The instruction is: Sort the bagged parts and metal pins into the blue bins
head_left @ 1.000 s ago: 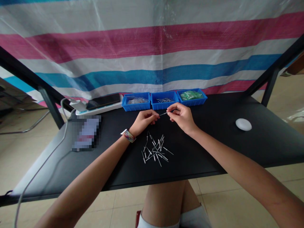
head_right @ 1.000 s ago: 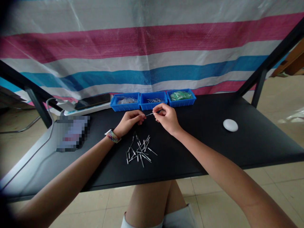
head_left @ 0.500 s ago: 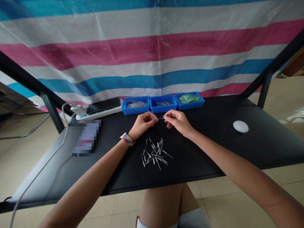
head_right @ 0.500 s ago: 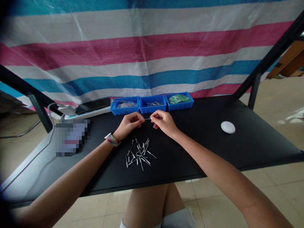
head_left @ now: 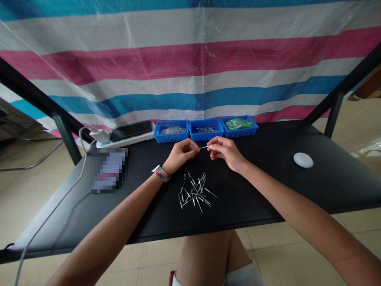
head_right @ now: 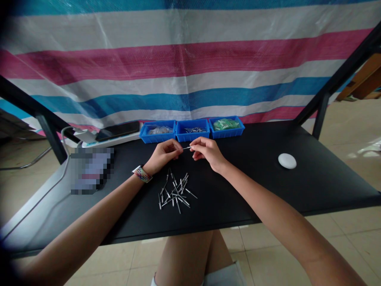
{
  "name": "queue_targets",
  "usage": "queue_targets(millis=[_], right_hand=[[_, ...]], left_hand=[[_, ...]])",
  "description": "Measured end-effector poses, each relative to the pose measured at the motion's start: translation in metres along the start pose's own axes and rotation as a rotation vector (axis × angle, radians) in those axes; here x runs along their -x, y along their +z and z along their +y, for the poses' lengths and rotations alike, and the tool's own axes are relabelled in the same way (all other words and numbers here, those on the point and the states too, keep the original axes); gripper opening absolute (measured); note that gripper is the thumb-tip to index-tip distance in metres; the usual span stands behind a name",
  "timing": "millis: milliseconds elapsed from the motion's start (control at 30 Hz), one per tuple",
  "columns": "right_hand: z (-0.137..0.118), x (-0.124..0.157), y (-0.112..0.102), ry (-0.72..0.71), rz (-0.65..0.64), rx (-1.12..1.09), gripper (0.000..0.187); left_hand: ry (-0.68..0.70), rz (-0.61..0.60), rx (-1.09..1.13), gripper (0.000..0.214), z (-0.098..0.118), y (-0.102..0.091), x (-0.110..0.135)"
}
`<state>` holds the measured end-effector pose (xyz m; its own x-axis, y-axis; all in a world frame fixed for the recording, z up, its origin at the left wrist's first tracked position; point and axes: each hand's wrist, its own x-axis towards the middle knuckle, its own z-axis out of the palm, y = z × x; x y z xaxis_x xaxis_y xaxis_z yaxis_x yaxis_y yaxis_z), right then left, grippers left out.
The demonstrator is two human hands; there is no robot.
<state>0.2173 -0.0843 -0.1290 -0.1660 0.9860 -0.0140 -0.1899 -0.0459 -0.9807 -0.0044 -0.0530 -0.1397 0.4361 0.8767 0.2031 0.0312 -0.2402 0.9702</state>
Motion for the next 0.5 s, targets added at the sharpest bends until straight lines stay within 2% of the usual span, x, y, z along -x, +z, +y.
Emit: queue_targets(millis=[200,400,500], right_hand=[[0.001,-0.002,0.0,-0.044,0.054,0.006,0.028],[-0.006,-0.017,-0.021,-0.319,0.28,0.11,0.025],[-0.006,-0.024,-0.032,-0.34,0.259,0.265,0.023]], left_hand=[[-0.025,0.013,0.016,0.034,-0.001,0.001,0.0],[-0.057,0.014,0.048,0.033,-0.003,-0.001,0.0],[-0.063,0.011,0.045,0.031,-0.002,-0.001,-0.001]])
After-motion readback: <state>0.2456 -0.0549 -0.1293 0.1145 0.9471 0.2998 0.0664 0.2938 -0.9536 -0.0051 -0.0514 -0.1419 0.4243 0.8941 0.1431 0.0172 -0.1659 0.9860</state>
